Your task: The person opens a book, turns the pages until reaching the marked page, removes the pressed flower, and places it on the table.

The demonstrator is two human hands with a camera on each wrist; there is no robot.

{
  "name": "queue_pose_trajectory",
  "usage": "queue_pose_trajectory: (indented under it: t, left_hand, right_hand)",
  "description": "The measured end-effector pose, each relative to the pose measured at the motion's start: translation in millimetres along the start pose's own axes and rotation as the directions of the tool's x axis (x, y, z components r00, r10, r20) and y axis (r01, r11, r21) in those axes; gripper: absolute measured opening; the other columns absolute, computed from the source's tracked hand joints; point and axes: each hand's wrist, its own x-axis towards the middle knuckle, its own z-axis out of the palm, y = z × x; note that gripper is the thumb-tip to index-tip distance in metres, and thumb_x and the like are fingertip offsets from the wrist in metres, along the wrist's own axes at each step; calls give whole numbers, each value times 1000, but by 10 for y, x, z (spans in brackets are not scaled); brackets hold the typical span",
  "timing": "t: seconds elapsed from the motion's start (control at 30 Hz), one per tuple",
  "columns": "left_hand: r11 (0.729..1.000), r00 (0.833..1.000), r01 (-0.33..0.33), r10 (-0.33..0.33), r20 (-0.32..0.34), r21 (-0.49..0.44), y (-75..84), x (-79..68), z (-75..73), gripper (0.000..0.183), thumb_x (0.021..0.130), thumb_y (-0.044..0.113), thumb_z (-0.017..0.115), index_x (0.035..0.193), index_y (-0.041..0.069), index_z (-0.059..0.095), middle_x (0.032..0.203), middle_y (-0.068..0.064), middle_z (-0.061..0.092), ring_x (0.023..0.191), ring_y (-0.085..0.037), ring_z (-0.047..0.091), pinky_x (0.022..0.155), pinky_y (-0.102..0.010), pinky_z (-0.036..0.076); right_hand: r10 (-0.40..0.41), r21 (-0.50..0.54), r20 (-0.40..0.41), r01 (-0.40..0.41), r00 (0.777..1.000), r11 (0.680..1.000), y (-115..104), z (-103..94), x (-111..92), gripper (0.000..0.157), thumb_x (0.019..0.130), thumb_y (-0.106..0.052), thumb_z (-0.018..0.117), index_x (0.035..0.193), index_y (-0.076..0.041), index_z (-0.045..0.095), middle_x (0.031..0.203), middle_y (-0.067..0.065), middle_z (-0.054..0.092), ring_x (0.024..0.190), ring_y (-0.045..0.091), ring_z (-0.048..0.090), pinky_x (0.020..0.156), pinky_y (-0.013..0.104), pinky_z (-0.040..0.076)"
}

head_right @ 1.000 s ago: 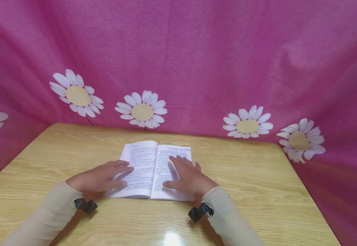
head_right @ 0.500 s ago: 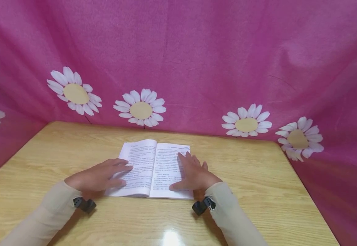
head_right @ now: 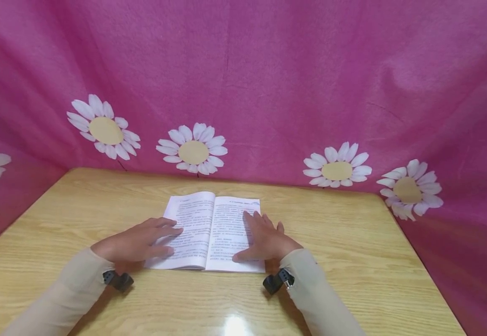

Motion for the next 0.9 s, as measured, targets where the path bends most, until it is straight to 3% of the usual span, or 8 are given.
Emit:
queue_pose_trajectory:
  t: [0.27,0.6,0.9]
  left_hand:
    - [1000,1000,12,-12,8,3,27,-14,6,61,91,43,62,145,19,46,150,-10,38,138,-34,30,109,-57,30]
    - [1000,1000,-4,5,14,-23,19,-6,21,60,92,42,62,145,18,47,150,-11,37,138,-35,29,108,-57,29]
    - [1000,999,-24,25,-21,16,-4,-1,31,57,93,40,61,144,17,48,148,-11,40,136,-33,32,109,-53,30]
  right_hand:
    - [11,-29,6,-11,1000,1000,32,27,32,113,68,-51,82,156,-23,16,162,1,10,148,27,4,111,63,-4]
    - [16,37,9,-16,1000,999,-24,27,-1,116,70,-42,85,157,-22,11,162,1,11,148,30,3,111,60,-9]
    - [-5,-18,-13,5,1000,1000,-79,-2,5,113,73,-41,83,157,-20,9,161,2,14,147,32,9,112,61,-5]
